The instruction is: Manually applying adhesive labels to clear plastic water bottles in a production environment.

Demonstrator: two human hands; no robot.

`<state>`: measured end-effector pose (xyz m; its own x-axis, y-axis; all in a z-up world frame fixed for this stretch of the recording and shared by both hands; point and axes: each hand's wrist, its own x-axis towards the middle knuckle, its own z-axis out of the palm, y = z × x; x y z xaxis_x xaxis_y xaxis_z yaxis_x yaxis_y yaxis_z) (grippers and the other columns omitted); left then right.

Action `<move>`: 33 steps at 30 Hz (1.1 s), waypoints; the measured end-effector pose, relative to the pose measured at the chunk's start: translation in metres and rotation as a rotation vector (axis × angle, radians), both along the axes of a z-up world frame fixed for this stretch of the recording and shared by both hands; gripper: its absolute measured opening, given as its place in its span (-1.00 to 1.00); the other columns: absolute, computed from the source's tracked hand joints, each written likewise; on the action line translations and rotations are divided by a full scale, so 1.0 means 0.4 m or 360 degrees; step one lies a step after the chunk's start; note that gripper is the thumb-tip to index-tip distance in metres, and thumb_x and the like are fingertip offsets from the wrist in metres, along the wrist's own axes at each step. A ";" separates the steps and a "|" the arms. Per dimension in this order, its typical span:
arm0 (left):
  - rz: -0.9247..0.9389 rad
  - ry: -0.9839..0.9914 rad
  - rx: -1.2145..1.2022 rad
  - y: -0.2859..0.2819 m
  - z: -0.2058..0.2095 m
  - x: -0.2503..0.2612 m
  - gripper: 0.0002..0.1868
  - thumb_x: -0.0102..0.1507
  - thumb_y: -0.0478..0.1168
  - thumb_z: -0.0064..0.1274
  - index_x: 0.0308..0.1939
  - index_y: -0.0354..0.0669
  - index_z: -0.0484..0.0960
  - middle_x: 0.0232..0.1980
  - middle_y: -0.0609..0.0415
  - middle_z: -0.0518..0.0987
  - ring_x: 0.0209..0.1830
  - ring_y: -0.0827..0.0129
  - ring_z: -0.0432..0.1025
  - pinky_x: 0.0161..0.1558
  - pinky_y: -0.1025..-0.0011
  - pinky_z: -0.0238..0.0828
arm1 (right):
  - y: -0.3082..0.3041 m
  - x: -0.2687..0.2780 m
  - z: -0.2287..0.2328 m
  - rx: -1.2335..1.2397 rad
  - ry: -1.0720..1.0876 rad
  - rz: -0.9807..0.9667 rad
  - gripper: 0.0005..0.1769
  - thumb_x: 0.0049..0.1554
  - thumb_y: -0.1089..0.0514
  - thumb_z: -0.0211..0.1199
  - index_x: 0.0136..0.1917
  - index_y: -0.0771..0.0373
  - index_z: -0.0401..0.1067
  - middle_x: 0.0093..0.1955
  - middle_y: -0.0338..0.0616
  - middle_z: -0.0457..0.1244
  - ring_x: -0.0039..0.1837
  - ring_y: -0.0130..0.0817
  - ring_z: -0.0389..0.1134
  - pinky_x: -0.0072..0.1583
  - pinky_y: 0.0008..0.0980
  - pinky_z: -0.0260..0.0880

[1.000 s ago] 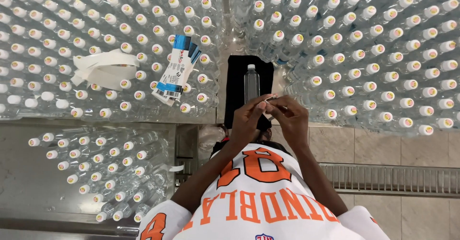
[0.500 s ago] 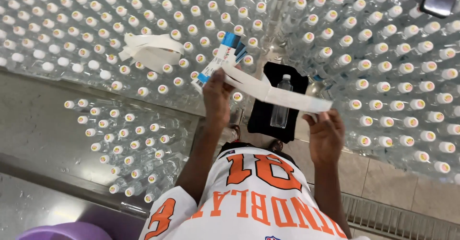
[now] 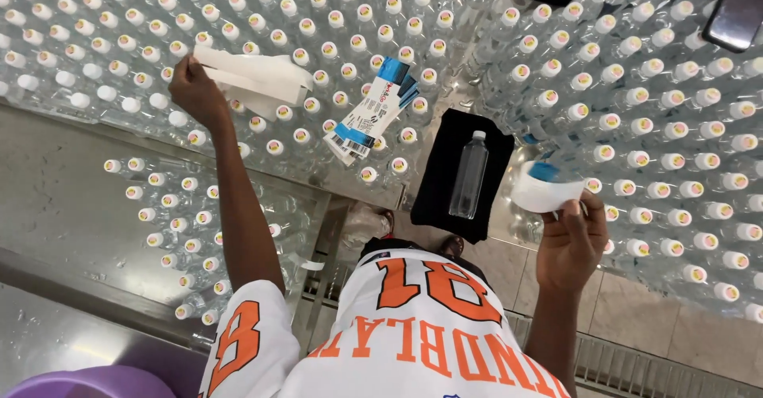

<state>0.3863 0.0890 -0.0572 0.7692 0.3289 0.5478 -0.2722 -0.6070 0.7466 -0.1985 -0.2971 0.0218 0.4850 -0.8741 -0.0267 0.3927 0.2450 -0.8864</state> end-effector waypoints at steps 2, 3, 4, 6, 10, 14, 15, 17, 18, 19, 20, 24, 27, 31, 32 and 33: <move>0.0045 0.0011 0.0131 0.024 -0.012 -0.034 -0.70 0.45 -0.08 0.22 0.22 -0.04 0.73 0.11 -0.13 0.70 0.15 -0.03 0.60 0.17 0.07 0.59 | 0.011 0.019 0.014 -0.0067 0.0075 -0.0019 -0.80 0.41 0.16 0.19 0.29 0.17 0.37 0.24 -0.04 0.43 0.30 -0.26 0.52 0.41 -0.14 0.61; 0.0097 0.0012 0.0268 0.032 -0.020 -0.050 -0.50 0.53 -0.06 0.24 0.50 -0.13 0.55 0.46 -0.27 0.54 0.50 -0.18 0.42 0.52 -0.12 0.38 | 0.015 0.027 0.021 -0.0128 0.0143 -0.0030 -0.81 0.41 0.19 0.18 0.28 0.20 0.40 0.21 -0.08 0.42 0.27 -0.32 0.52 0.39 -0.22 0.61; 0.0065 0.0019 0.0260 -0.023 0.038 -0.142 -0.50 0.53 -0.06 0.24 0.50 -0.13 0.55 0.46 -0.27 0.54 0.50 -0.18 0.42 0.52 -0.12 0.38 | 0.018 0.035 0.025 -0.0135 0.0154 -0.0060 -0.81 0.41 0.19 0.18 0.28 0.20 0.40 0.21 -0.08 0.42 0.27 -0.32 0.52 0.39 -0.22 0.61; -0.0370 0.0065 0.0007 -0.124 0.157 -0.327 -0.63 0.59 0.02 0.07 0.34 -0.12 0.62 0.25 -0.10 0.65 0.21 -0.01 0.62 0.16 0.07 0.69 | 0.022 0.049 0.032 -0.0338 0.0232 -0.0041 -0.79 0.43 0.19 0.21 0.29 0.28 0.39 0.22 0.00 0.40 0.27 -0.21 0.50 0.39 -0.14 0.59; -0.1613 0.1230 -0.1069 -0.374 0.259 -0.722 -0.69 0.49 0.00 0.06 0.18 -0.09 0.62 -0.13 0.07 0.74 -0.26 0.40 0.66 -0.24 0.57 0.59 | 0.066 0.095 0.145 -0.1055 0.0458 0.0192 -0.89 0.42 0.22 0.19 0.09 0.28 0.49 0.12 0.10 0.41 0.29 -0.04 0.48 0.32 0.04 0.44; -0.2198 0.2177 -0.1427 -0.484 0.166 -0.869 -0.11 0.37 0.48 0.01 0.39 -0.24 0.58 0.19 -0.19 0.71 0.11 0.05 0.67 0.09 0.08 0.71 | 0.115 0.113 0.195 -0.1630 0.0377 0.0627 -0.79 0.31 0.36 0.24 0.11 0.20 0.65 0.23 -0.03 0.48 0.41 0.06 0.43 0.48 0.08 0.31; -0.2232 0.2330 -0.1565 -0.504 0.140 -0.883 -0.12 0.38 0.49 0.01 0.43 -0.16 0.57 0.25 -0.15 0.69 0.17 0.04 0.66 0.15 0.04 0.69 | 0.113 0.109 0.189 -0.1861 0.0405 0.0731 -0.77 0.32 0.33 0.24 0.15 0.12 0.64 0.32 -0.08 0.45 0.49 0.05 0.37 0.56 0.11 0.18; -0.2124 0.2331 -0.1682 -0.514 0.141 -0.910 -0.27 0.41 0.30 0.07 0.42 -0.20 0.56 0.24 -0.15 0.71 0.16 0.10 0.67 0.14 0.09 0.69 | 0.088 0.082 0.174 -0.1920 0.0495 0.0761 -0.74 0.28 0.33 0.26 0.15 0.06 0.63 0.37 -0.11 0.43 0.54 0.05 0.32 0.56 0.15 0.13; -0.2016 0.2337 -0.1802 -0.520 0.140 -0.930 -0.40 0.44 0.11 0.13 0.40 -0.23 0.56 0.22 -0.14 0.72 0.14 0.15 0.68 0.14 0.13 0.68 | 0.077 0.062 0.167 -0.1978 0.0596 0.0790 -0.70 0.25 0.33 0.28 0.16 0.00 0.63 0.41 -0.14 0.40 0.59 0.04 0.27 0.57 0.19 0.08; -0.2013 0.2352 -0.1802 -0.528 0.139 -0.941 -0.40 0.44 0.11 0.13 0.40 -0.23 0.56 0.22 -0.14 0.72 0.14 0.15 0.68 0.14 0.13 0.68 | 0.060 0.047 0.154 -0.1971 0.0607 0.0791 -0.70 0.25 0.33 0.28 0.16 0.00 0.63 0.41 -0.14 0.40 0.59 0.04 0.27 0.57 0.19 0.08; -0.1895 0.2331 -0.1821 -0.535 0.138 -0.955 -0.50 0.40 -0.04 0.21 0.33 -0.23 0.63 0.16 -0.08 0.74 0.11 0.17 0.67 0.14 0.09 0.68 | 0.045 0.030 0.141 -0.1925 0.0661 0.0748 -0.71 0.26 0.35 0.29 0.16 0.04 0.62 0.42 -0.13 0.40 0.56 0.05 0.30 0.52 0.14 0.14; -0.1653 0.2232 -0.1793 -0.561 0.110 -1.004 -0.69 0.33 -0.28 0.33 0.13 -0.26 0.68 0.01 -0.02 0.73 0.02 0.20 0.62 0.17 0.03 0.65 | -0.030 -0.032 0.065 -0.1541 0.0758 0.0659 -0.77 0.30 0.31 0.33 0.19 0.13 0.66 0.35 -0.06 0.45 0.45 0.13 0.39 0.44 0.11 0.32; -0.1657 0.2093 -0.1725 -0.585 0.065 -1.024 -0.48 0.34 -0.23 0.33 0.38 -0.24 0.63 0.13 0.01 0.68 0.07 0.28 0.57 0.13 0.17 0.67 | -0.051 -0.060 -0.031 -0.0487 0.0695 0.0617 -0.45 0.26 0.15 0.44 0.44 0.38 0.40 0.37 0.15 0.36 0.45 -0.03 0.38 0.39 -0.10 0.46; -0.1555 0.1896 -0.1679 -0.620 0.033 -1.050 -0.42 0.39 -0.21 0.33 0.47 -0.24 0.57 0.19 -0.07 0.61 0.13 0.24 0.49 0.21 0.12 0.61 | -0.033 -0.081 -0.197 0.0009 0.0755 0.0765 -0.50 0.29 0.23 0.37 0.41 0.47 0.35 0.31 0.24 0.31 0.39 0.11 0.41 0.31 0.07 0.51; -0.1556 0.1876 -0.1676 -0.623 0.017 -1.061 -0.40 0.39 -0.22 0.33 0.49 -0.24 0.51 0.16 -0.06 0.56 0.11 0.23 0.48 0.22 0.08 0.62 | -0.008 -0.066 -0.189 0.0170 0.0725 0.0883 -0.32 0.21 0.10 0.46 0.48 0.42 0.32 0.35 0.23 0.32 0.38 0.05 0.42 0.32 0.04 0.51; -0.1556 0.1856 -0.1673 -0.626 0.000 -1.071 -0.36 0.39 -0.24 0.34 0.50 -0.25 0.46 0.14 -0.05 0.51 0.09 0.22 0.47 0.22 0.04 0.64 | 0.016 -0.051 -0.180 0.0332 0.0691 0.0999 -0.14 0.13 -0.04 0.54 0.54 0.38 0.29 0.40 0.22 0.32 0.38 -0.01 0.43 0.32 0.00 0.52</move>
<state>-0.0423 -0.1614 -0.0573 0.6640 -0.5997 -0.4466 0.6702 0.2126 0.7111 -0.2188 -0.2907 -0.0503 0.7944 -0.3966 -0.4601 -0.2447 0.4844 -0.8400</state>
